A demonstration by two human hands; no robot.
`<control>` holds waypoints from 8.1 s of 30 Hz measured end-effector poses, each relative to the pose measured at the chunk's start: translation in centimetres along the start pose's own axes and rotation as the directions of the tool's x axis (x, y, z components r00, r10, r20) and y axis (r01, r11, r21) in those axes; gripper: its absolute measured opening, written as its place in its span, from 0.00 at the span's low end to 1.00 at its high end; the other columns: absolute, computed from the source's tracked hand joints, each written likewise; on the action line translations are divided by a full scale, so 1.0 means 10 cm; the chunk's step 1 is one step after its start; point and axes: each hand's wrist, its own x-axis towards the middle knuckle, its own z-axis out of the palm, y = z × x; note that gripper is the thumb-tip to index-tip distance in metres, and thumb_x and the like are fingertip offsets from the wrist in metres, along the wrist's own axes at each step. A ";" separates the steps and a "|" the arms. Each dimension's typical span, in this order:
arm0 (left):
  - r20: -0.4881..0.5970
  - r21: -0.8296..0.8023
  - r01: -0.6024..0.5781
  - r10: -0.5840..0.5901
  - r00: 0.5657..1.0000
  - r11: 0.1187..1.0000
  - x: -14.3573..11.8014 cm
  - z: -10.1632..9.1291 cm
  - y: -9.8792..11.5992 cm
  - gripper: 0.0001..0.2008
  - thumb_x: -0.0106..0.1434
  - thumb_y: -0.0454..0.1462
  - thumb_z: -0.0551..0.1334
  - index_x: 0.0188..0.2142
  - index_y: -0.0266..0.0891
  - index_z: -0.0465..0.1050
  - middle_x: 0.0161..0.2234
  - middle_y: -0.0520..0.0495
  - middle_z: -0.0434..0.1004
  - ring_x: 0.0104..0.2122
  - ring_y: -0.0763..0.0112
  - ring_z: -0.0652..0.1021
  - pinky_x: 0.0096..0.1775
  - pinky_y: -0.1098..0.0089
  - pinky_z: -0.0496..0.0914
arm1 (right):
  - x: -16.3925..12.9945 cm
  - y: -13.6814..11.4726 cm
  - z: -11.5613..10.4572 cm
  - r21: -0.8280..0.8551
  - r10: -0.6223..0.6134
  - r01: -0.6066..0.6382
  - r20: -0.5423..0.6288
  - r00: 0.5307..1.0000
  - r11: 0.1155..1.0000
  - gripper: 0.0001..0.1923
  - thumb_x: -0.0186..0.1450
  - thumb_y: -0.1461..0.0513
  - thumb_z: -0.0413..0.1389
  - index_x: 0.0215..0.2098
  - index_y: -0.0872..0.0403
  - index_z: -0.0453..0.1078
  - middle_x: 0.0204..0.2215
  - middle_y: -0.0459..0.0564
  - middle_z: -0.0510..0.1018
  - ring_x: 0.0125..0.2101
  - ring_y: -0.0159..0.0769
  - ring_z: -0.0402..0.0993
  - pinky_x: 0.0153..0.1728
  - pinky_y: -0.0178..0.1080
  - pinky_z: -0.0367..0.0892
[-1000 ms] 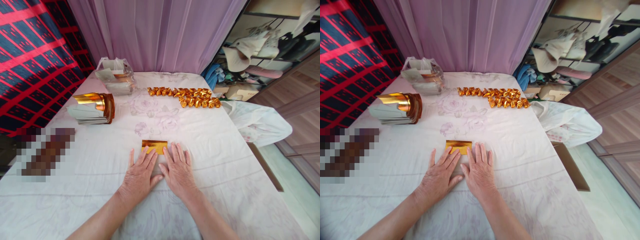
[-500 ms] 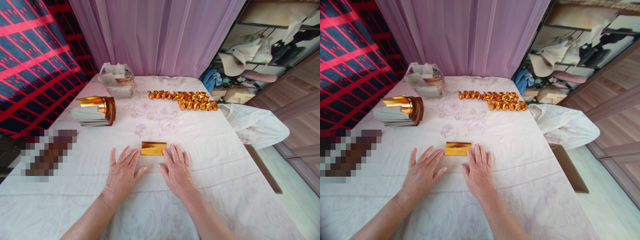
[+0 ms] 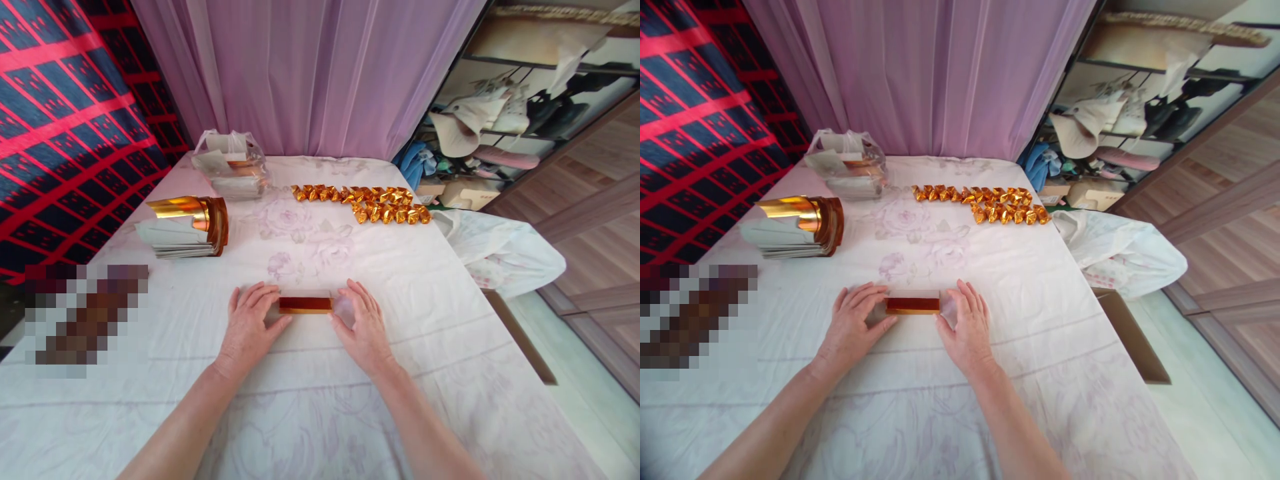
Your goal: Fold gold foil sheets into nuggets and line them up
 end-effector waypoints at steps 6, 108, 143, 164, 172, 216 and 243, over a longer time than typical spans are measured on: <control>0.048 -0.081 0.006 -0.002 0.999 0.997 0.01 -0.02 -0.02 0.06 0.59 0.38 0.65 0.38 0.44 0.75 0.51 0.45 0.79 0.57 0.50 0.72 0.60 0.39 0.53 | 0.06 0.02 0.00 0.028 -0.028 0.026 0.050 0.998 0.999 0.09 0.61 0.59 0.58 0.40 0.50 0.72 0.58 0.56 0.71 0.61 0.51 0.62 0.57 0.59 0.61; 0.017 0.076 -0.236 0.235 0.972 0.969 -0.13 -0.05 0.12 0.21 0.70 0.35 0.52 0.62 0.44 0.62 0.45 0.46 0.82 0.47 0.59 0.78 0.58 0.47 0.58 | 0.19 -0.09 -0.07 0.022 -0.058 0.056 0.109 0.992 0.998 0.15 0.69 0.57 0.52 0.27 0.51 0.73 0.32 0.47 0.79 0.38 0.38 0.72 0.41 0.40 0.59; 0.139 0.176 -0.399 0.378 0.915 0.900 -0.33 0.09 0.41 0.30 0.70 0.50 0.53 0.63 0.32 0.60 0.63 0.38 0.66 0.64 0.55 0.64 0.64 0.54 0.57 | 0.28 -0.14 0.04 -0.236 -0.045 0.065 0.093 0.995 0.970 0.14 0.69 0.57 0.53 0.26 0.51 0.70 0.27 0.48 0.76 0.31 0.36 0.69 0.34 0.38 0.53; 0.191 0.139 -0.349 0.320 0.928 0.927 -0.34 0.12 0.39 0.35 0.69 0.55 0.52 0.65 0.33 0.57 0.65 0.38 0.62 0.65 0.56 0.61 0.63 0.55 0.59 | 0.28 -0.14 0.03 -0.241 -0.064 0.082 0.083 0.995 0.967 0.16 0.70 0.56 0.51 0.26 0.51 0.70 0.27 0.48 0.76 0.30 0.37 0.68 0.33 0.39 0.53; 0.196 0.123 -0.338 0.311 0.930 0.933 -0.34 0.12 0.39 0.35 0.68 0.54 0.53 0.66 0.33 0.54 0.66 0.37 0.60 0.65 0.55 0.61 0.63 0.55 0.58 | 0.28 -0.13 0.04 -0.235 -0.061 0.080 0.085 0.995 0.969 0.16 0.70 0.55 0.51 0.26 0.51 0.70 0.27 0.48 0.76 0.30 0.37 0.68 0.33 0.39 0.53; 0.240 0.029 -0.216 0.203 0.949 0.976 -0.19 0.06 0.48 0.33 0.65 0.55 0.57 0.62 0.35 0.63 0.58 0.37 0.69 0.58 0.52 0.67 0.59 0.51 0.61 | 0.28 -0.13 0.06 -0.245 -0.011 0.028 0.069 0.998 0.969 0.11 0.68 0.55 0.53 0.33 0.51 0.72 0.31 0.48 0.78 0.32 0.39 0.71 0.34 0.39 0.55; 0.252 0.077 -0.229 0.203 0.946 0.970 -0.19 0.06 0.47 0.33 0.64 0.53 0.60 0.61 0.33 0.63 0.60 0.36 0.67 0.58 0.52 0.67 0.58 0.51 0.61 | 0.28 -0.13 0.04 -0.178 -0.006 0.025 0.106 0.994 0.984 0.08 0.66 0.56 0.55 0.32 0.50 0.71 0.32 0.48 0.78 0.33 0.39 0.72 0.35 0.39 0.56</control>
